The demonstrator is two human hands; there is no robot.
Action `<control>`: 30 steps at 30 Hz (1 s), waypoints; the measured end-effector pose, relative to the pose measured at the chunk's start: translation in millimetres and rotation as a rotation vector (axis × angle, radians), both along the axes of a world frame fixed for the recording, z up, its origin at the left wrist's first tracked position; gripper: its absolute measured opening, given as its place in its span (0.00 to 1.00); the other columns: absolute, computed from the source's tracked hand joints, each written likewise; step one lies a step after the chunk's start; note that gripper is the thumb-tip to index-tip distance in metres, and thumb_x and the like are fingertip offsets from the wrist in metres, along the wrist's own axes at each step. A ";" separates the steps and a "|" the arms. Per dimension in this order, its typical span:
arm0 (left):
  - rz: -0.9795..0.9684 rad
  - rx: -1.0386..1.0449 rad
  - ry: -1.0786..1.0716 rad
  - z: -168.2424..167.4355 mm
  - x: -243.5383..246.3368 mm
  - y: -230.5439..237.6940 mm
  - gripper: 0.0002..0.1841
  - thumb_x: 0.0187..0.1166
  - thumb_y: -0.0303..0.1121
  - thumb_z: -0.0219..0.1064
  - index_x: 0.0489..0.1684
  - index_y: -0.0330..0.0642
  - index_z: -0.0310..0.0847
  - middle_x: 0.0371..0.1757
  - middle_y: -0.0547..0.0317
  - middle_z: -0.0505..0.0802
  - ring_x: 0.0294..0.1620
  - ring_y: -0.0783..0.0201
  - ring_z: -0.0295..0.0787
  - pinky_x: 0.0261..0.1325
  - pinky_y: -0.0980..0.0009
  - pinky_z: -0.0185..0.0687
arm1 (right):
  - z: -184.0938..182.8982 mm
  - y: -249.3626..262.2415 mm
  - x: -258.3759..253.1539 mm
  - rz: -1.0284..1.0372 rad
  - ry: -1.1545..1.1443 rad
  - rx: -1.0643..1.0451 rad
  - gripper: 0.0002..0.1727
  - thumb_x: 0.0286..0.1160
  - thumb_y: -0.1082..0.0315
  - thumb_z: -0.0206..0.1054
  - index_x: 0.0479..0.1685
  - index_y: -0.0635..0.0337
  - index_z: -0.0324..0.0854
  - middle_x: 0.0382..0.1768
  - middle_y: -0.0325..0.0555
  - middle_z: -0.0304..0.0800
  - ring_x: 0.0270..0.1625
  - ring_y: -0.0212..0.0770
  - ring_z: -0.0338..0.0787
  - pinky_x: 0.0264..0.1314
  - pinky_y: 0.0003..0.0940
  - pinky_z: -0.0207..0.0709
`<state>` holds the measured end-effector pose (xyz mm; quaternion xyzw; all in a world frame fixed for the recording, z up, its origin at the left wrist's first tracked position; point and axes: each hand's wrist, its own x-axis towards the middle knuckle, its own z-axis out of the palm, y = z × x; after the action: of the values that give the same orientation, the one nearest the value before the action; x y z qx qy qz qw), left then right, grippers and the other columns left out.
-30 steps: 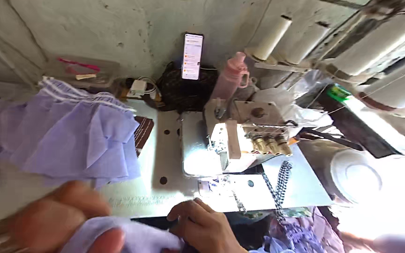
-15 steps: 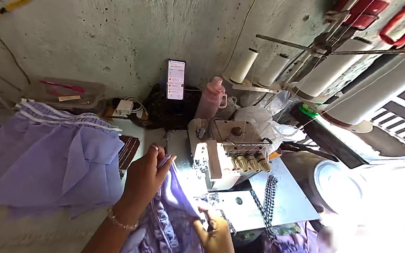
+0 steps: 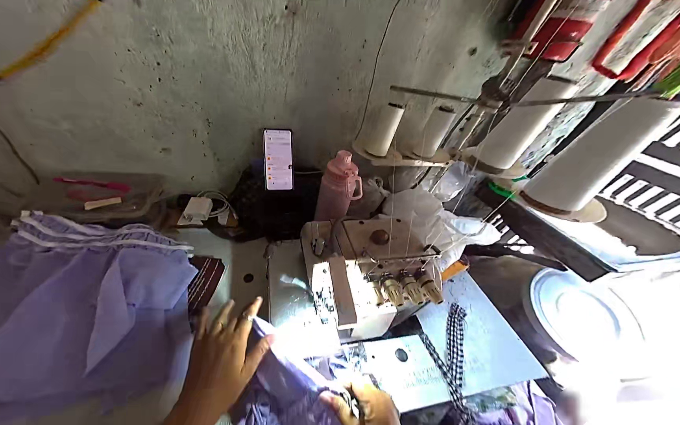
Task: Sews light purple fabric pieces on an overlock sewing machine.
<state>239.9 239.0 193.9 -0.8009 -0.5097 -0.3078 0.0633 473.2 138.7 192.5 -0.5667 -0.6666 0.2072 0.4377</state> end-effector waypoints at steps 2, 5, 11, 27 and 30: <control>-0.102 0.042 -0.009 13.7 5.3 -7.5 0.32 0.90 0.57 0.39 0.64 0.49 0.89 0.75 0.55 0.88 0.80 0.39 0.78 0.78 0.20 0.51 | 6.4 5.9 -3.5 0.009 -0.004 0.047 0.07 0.71 0.67 0.73 0.36 0.63 0.92 0.34 0.47 0.96 0.36 0.36 0.94 0.42 0.33 0.87; -0.386 0.027 -0.103 28.2 27.8 -29.4 0.27 0.93 0.55 0.40 0.46 0.54 0.87 0.58 0.61 0.94 0.76 0.57 0.82 0.87 0.32 0.44 | 18.8 14.3 -8.1 0.037 0.084 0.099 0.09 0.75 0.66 0.70 0.36 0.64 0.90 0.32 0.45 0.94 0.34 0.29 0.91 0.42 0.24 0.83; -0.158 -0.046 -0.122 41.3 52.4 -19.5 0.13 0.74 0.33 0.59 0.32 0.33 0.87 0.34 0.47 0.93 0.37 0.49 0.94 0.40 0.55 0.88 | 14.1 37.0 -7.7 -0.181 0.064 0.139 0.11 0.70 0.63 0.68 0.43 0.61 0.85 0.22 0.35 0.86 0.23 0.25 0.82 0.26 0.23 0.77; -0.008 0.016 -0.390 2.9 67.8 -43.5 0.28 0.62 0.48 0.77 0.52 0.32 0.81 0.60 0.28 0.85 0.64 0.32 0.81 0.65 0.38 0.72 | 1.6 55.9 24.7 -0.072 0.535 0.051 0.28 0.49 0.75 0.81 0.53 0.62 0.73 0.37 0.32 0.84 0.29 0.16 0.79 0.30 0.10 0.73; 0.035 -0.093 -0.337 -63.5 50.3 -115.9 0.34 0.59 0.51 0.81 0.55 0.31 0.81 0.60 0.21 0.84 0.67 0.24 0.78 0.73 0.30 0.63 | -4.4 37.0 37.2 0.015 0.614 -0.056 0.31 0.48 0.76 0.81 0.55 0.60 0.72 0.47 0.34 0.86 0.35 0.16 0.82 0.35 0.10 0.76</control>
<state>290.3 123.2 130.5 -0.7310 -0.5406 -0.4127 -0.0550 510.4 175.7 188.1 -0.4845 -0.5014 0.3903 0.6013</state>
